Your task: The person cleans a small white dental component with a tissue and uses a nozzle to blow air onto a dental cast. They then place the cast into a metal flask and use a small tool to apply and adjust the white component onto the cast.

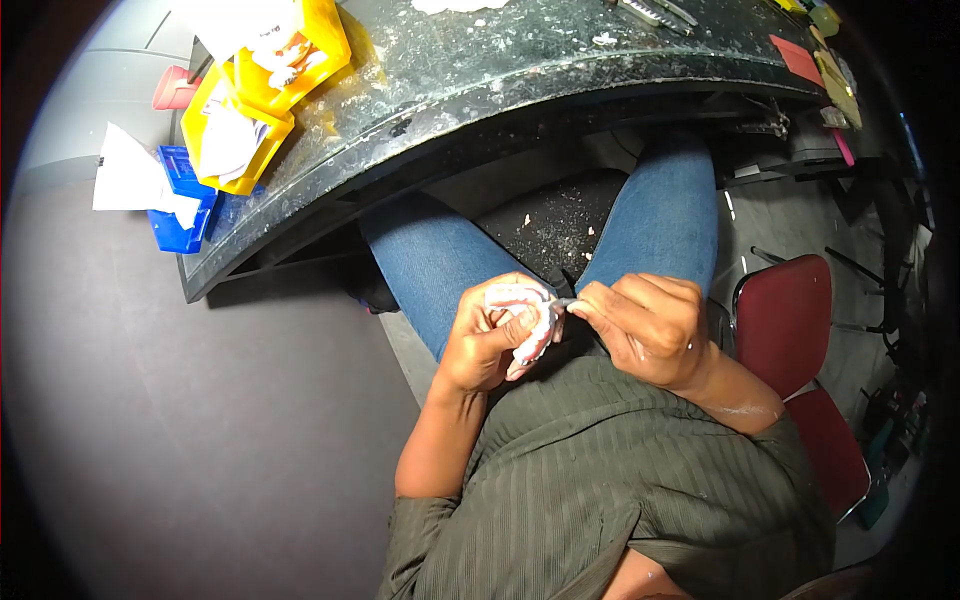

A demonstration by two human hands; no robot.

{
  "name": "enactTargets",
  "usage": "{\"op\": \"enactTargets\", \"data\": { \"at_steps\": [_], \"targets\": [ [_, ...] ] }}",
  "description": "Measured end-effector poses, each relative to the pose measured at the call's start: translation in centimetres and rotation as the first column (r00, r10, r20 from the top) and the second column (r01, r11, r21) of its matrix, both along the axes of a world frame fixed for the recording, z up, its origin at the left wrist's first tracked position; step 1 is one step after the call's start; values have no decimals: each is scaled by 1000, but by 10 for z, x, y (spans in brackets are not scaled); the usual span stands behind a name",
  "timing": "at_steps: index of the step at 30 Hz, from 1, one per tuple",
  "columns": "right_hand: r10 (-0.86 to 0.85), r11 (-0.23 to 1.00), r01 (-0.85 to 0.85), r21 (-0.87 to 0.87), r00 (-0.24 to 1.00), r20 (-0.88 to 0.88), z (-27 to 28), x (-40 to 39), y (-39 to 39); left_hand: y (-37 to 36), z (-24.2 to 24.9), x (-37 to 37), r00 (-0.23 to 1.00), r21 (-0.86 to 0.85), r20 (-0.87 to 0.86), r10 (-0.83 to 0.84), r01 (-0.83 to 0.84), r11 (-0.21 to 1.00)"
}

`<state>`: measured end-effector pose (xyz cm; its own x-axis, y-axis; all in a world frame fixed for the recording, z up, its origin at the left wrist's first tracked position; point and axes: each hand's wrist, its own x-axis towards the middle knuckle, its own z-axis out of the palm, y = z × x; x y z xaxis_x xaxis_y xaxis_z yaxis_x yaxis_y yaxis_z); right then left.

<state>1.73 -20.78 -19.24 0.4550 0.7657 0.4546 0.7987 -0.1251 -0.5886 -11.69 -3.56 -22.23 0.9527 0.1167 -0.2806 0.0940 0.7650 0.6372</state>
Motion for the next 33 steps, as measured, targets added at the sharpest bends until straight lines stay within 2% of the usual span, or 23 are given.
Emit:
{"op": "enactTargets", "data": {
  "at_steps": [2, 6, 10, 17, 27, 33],
  "targets": [
    [-38, 999, 39, 20, 999, -23, -4, 0, 1, -1, 0, 0, 995, -2, 27, -93, 93, 996],
    [-8, 999, 12, 46, 996, -93, -2, -4, -2, -1, -4, 0, 999, -91, 21, -29, 31, 995],
    [29, 999, -23, 34, 985, -172, -1, -5, -3, -1, -3, 1, 999, -36, 9, -35, 35, 999],
    [41, 999, -35, 30, 969, -243, -1, -6, -2, -2, -5, 1, 999, -41, 29, -26, 28, 999],
    [21, 1000, -16, 19, 962, -271, -6, -4, 0, -3, -9, 1, 999, -97, 7, -52, 52, 994],
    [36, 999, -35, 7, 966, -258, -3, -3, -2, -1, -4, 2, 999, -58, 0, -47, 47, 997]
  ]
}}
